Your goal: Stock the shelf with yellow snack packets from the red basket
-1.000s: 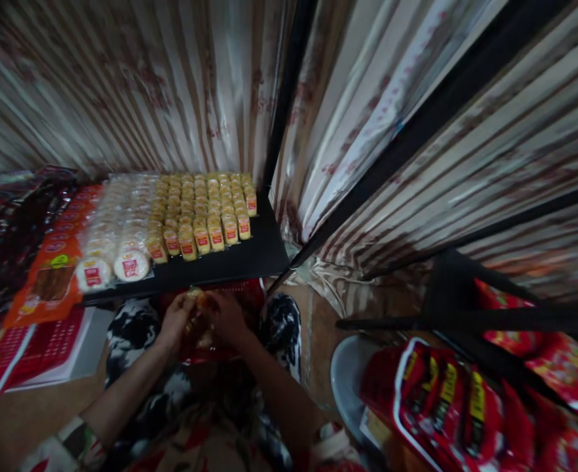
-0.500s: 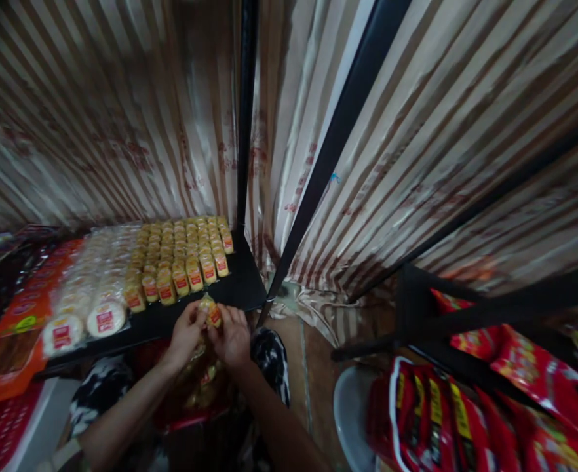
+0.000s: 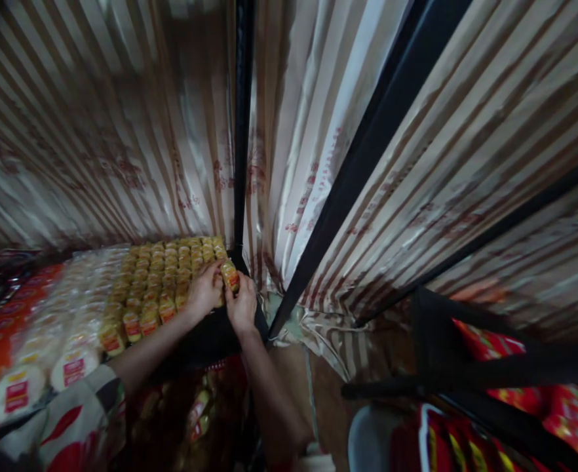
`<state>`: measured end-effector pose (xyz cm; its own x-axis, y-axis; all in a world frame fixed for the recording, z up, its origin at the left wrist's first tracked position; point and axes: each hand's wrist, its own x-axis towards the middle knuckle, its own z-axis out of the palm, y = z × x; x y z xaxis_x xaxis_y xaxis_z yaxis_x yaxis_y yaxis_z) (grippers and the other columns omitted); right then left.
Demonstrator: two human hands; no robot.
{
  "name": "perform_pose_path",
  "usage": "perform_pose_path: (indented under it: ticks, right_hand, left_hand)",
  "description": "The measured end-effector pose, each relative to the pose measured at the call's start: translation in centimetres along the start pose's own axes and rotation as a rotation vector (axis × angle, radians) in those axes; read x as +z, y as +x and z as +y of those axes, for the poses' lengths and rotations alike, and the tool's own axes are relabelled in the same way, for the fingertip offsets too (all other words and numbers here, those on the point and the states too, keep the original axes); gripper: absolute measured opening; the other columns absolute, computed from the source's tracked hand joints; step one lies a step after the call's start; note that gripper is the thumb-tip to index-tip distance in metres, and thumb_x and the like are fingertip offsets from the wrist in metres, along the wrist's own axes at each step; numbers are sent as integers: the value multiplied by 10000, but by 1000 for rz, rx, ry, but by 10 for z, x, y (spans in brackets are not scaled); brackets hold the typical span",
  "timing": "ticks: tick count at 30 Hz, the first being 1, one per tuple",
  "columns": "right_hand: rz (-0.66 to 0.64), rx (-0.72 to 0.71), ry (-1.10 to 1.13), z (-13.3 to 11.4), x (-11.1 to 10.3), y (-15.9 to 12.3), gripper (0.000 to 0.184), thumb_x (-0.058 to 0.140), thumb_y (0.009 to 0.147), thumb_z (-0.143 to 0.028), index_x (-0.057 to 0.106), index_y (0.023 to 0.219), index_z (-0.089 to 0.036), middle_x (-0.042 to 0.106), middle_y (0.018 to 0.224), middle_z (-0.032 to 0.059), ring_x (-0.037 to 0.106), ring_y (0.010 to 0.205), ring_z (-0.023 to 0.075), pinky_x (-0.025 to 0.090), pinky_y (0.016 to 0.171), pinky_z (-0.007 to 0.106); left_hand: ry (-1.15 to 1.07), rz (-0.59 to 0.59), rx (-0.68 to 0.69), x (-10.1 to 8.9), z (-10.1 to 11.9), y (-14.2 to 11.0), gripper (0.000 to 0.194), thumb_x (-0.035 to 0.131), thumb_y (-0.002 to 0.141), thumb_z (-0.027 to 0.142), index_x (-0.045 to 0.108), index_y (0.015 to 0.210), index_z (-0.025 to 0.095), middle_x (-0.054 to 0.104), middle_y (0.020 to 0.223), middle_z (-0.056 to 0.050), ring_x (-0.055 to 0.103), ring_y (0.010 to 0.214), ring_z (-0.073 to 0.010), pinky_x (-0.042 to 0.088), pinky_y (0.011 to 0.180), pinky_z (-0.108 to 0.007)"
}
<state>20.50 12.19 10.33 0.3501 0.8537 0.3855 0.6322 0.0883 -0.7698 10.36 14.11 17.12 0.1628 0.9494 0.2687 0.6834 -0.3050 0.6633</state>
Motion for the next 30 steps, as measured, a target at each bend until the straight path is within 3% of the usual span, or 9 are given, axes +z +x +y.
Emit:
perform_pose_path:
  ticks: [5, 11, 15, 19, 22, 30]
  right_hand:
    - [-2, 68, -50, 19, 24, 24, 433, 543, 772, -250, 525, 1191, -142, 554, 1077, 135, 580, 804, 191, 519, 702, 323]
    - [-79, 107, -33, 32, 39, 29, 419, 588, 738, -209, 554, 1154, -164, 564, 1008, 105, 589, 770, 177, 521, 714, 306]
    - [-106, 118, 47, 40, 46, 28, 433, 585, 748, -207, 547, 1173, -134, 552, 1054, 134, 597, 795, 180, 531, 667, 282]
    - [-116, 34, -23, 44, 47, 29, 360, 530, 796, -205, 582, 1142, -118, 592, 1050, 141, 580, 935, 217, 497, 813, 331]
    - [-106, 24, -134, 44, 47, 31, 407, 535, 801, -213, 553, 1195, -115, 618, 1037, 136, 562, 982, 234, 450, 881, 359]
    - [-107, 0, -152, 44, 53, 32, 395, 529, 796, -216, 568, 1186, -163, 630, 983, 101, 570, 925, 221, 458, 850, 350]
  left_hand:
    - [273, -117, 145, 0, -16, 29, 416, 390, 789, 118, 607, 1139, 182, 623, 1105, -58, 486, 1103, -200, 367, 989, -295]
    - [357, -193, 226, 9, -36, 45, 432, 420, 752, 103, 613, 1137, 135, 575, 1219, -62, 396, 1193, -219, 270, 1069, -320]
    - [374, -232, 219, 13, -41, 49, 400, 423, 770, 124, 624, 1115, 123, 578, 1219, -76, 389, 1197, -217, 274, 1062, -324]
    - [390, -260, 226, 13, -38, 48, 382, 401, 786, 120, 634, 1089, 118, 583, 1209, -77, 386, 1190, -209, 283, 1052, -307]
    - [392, -263, 224, 11, -34, 47, 363, 400, 786, 115, 646, 1054, 129, 566, 1232, -77, 365, 1209, -207, 303, 1038, -306]
    - [343, -269, 249, 18, -45, 46, 334, 419, 773, 111, 659, 1003, 144, 602, 1178, -84, 413, 1168, -218, 345, 1015, -357]
